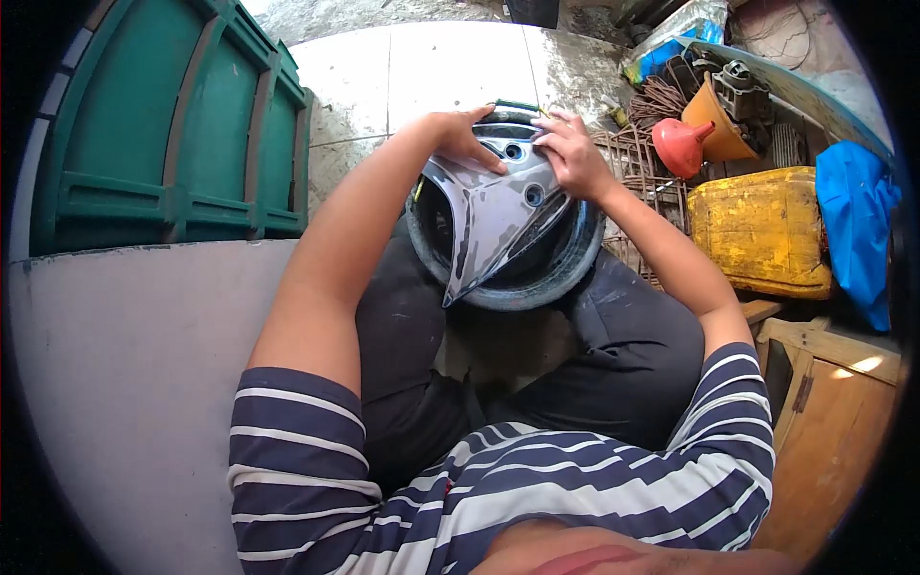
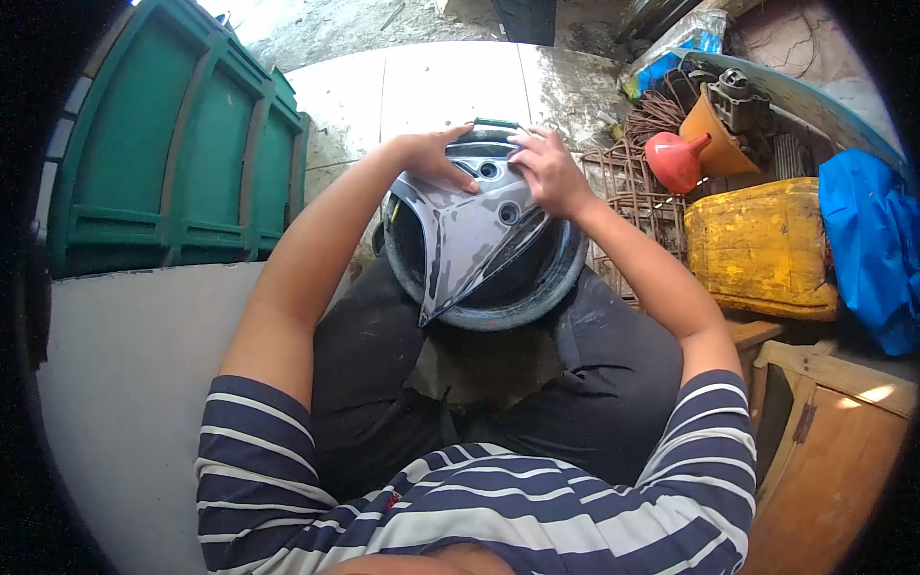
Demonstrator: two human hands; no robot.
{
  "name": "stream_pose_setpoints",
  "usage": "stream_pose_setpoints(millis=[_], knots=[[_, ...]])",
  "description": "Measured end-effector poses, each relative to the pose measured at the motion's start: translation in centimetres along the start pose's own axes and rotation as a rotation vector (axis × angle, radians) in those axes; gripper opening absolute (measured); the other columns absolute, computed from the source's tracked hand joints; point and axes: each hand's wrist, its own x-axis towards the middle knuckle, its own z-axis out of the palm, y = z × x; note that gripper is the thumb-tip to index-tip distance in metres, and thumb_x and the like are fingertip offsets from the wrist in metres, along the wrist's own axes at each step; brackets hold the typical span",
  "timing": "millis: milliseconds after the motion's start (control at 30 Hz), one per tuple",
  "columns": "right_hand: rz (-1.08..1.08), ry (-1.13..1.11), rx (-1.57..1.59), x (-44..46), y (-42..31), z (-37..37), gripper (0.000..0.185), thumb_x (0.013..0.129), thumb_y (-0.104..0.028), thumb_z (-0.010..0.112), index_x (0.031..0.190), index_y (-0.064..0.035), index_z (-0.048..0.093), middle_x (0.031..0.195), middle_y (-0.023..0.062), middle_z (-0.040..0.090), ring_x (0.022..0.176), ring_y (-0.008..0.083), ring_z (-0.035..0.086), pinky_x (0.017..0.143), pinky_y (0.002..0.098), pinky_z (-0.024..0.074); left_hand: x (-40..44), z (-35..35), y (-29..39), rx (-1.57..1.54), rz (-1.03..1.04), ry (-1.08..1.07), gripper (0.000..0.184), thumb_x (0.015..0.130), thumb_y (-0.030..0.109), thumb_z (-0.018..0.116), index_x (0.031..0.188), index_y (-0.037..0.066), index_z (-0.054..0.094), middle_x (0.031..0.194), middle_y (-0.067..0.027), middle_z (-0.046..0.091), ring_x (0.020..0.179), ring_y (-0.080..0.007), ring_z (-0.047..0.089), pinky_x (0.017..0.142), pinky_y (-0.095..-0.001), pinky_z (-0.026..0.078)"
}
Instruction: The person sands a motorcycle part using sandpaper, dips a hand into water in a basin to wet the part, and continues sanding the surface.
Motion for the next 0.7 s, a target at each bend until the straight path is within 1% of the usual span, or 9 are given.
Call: stream_pose_setpoints(millis=[67, 200, 267, 400, 500, 533, 633, 700], knots=[[-0.004, -0.001, 0.008, -0.4, 0.8, 0.3, 0.011, 0.086, -0.004, 0.067, 0.095, -0.0028, 0.071, 0.128, 0.0124, 0.065, 0.129, 0.0380, 0.049, 0.110, 0.0453, 0.0406, 0.1, 0.0, -0.2, -0.020, 0.017, -0.001, 0.140, 0.055, 0.074, 0.085, 0.162, 0.012, 0.019, 0.152, -0.0280, 0.044, 0.141, -0.0390, 0.045, 0.116, -0.0409, 0.037], [-0.024, -0.028, 0.029, 0.6, -0.8, 0.6, 0.011, 0.086, -0.004, 0.066, 0.096, -0.0027, 0.071, 0.128, 0.0123, 0.065, 0.128, 0.0374, 0.050, 0.109, 0.0460, 0.0413, 0.1, 0.0, -0.2, -0.028, 0.025, -0.009, 0.141, 0.055, 0.073, 0.086, 0.161, 0.009, 0.020, 0.153, -0.0285, 0.043, 0.141, -0.0388, 0.044, 0.116, -0.0404, 0.036], [-0.053, -0.041, 0.020, 1.0, -0.5, 0.8, 0.011, 0.086, -0.005, 0.066, 0.096, -0.0028, 0.071, 0.128, 0.0126, 0.065, 0.127, 0.0369, 0.051, 0.108, 0.0460, 0.0426, 0.1, 0.0, -0.2, -0.020, 0.029, 0.001, 0.141, 0.055, 0.074, 0.085, 0.161, 0.009, 0.020, 0.153, -0.0288, 0.042, 0.141, -0.0389, 0.044, 0.116, -0.0403, 0.036], [0.039, -0.022, 0.016, -0.4, 1.0, -0.1, 0.012, 0.085, -0.004, 0.066, 0.095, -0.0033, 0.072, 0.123, 0.0126, 0.067, 0.124, 0.0371, 0.052, 0.108, 0.0451, 0.0427, -0.1, -0.1, -0.1, -0.009, 0.017, 0.007, 0.141, 0.055, 0.076, 0.084, 0.161, 0.010, 0.020, 0.152, -0.0291, 0.042, 0.141, -0.0393, 0.044, 0.116, -0.0404, 0.036], [-0.037, 0.011, 0.021, -0.2, 0.3, 0.2, 0.012, 0.085, -0.004, 0.066, 0.095, -0.0031, 0.072, 0.122, 0.0125, 0.067, 0.122, 0.0360, 0.053, 0.107, 0.0449, 0.0431, 0.6, 0.1, -0.6, -0.042, 0.026, -0.023, 0.141, 0.054, 0.076, 0.084, 0.162, 0.012, 0.020, 0.152, -0.0282, 0.043, 0.141, -0.0396, 0.044, 0.115, -0.0409, 0.037], [-0.065, 0.002, 0.034, 0.2, -0.1, 0.4, 0.013, 0.085, -0.004, 0.067, 0.096, -0.0026, 0.072, 0.121, 0.0130, 0.067, 0.121, 0.0350, 0.054, 0.105, 0.0443, 0.0437, 0.6, 0.3, -0.6, -0.014, 0.032, 0.002, 0.141, 0.053, 0.076, 0.084, 0.162, 0.014, 0.021, 0.153, -0.0274, 0.043, 0.141, -0.0396, 0.045, 0.115, -0.0415, 0.037], [-0.023, -0.031, 0.038, 0.9, -0.8, 0.5, 0.013, 0.085, -0.004, 0.067, 0.096, -0.0021, 0.072, 0.120, 0.0136, 0.067, 0.121, 0.0343, 0.054, 0.105, 0.0436, 0.0440, -0.1, -0.2, 0.1, 0.029, 0.000, 0.013, 0.140, 0.053, 0.076, 0.084, 0.162, 0.014, 0.021, 0.153, -0.0272, 0.043, 0.141, -0.0395, 0.045, 0.115, -0.0417, 0.038], [-0.039, -0.012, 0.028, 0.4, 0.0, 0.3, 0.012, 0.085, -0.004, 0.066, 0.096, -0.0018, 0.072, 0.120, 0.0139, 0.067, 0.118, 0.0342, 0.055, 0.104, 0.0427, 0.0442, 0.2, 0.0, -0.2, 0.020, 0.004, 0.015, 0.139, 0.054, 0.075, 0.084, 0.162, 0.014, 0.022, 0.153, -0.0272, 0.043, 0.141, -0.0393, 0.044, 0.115, -0.0415, 0.037]])
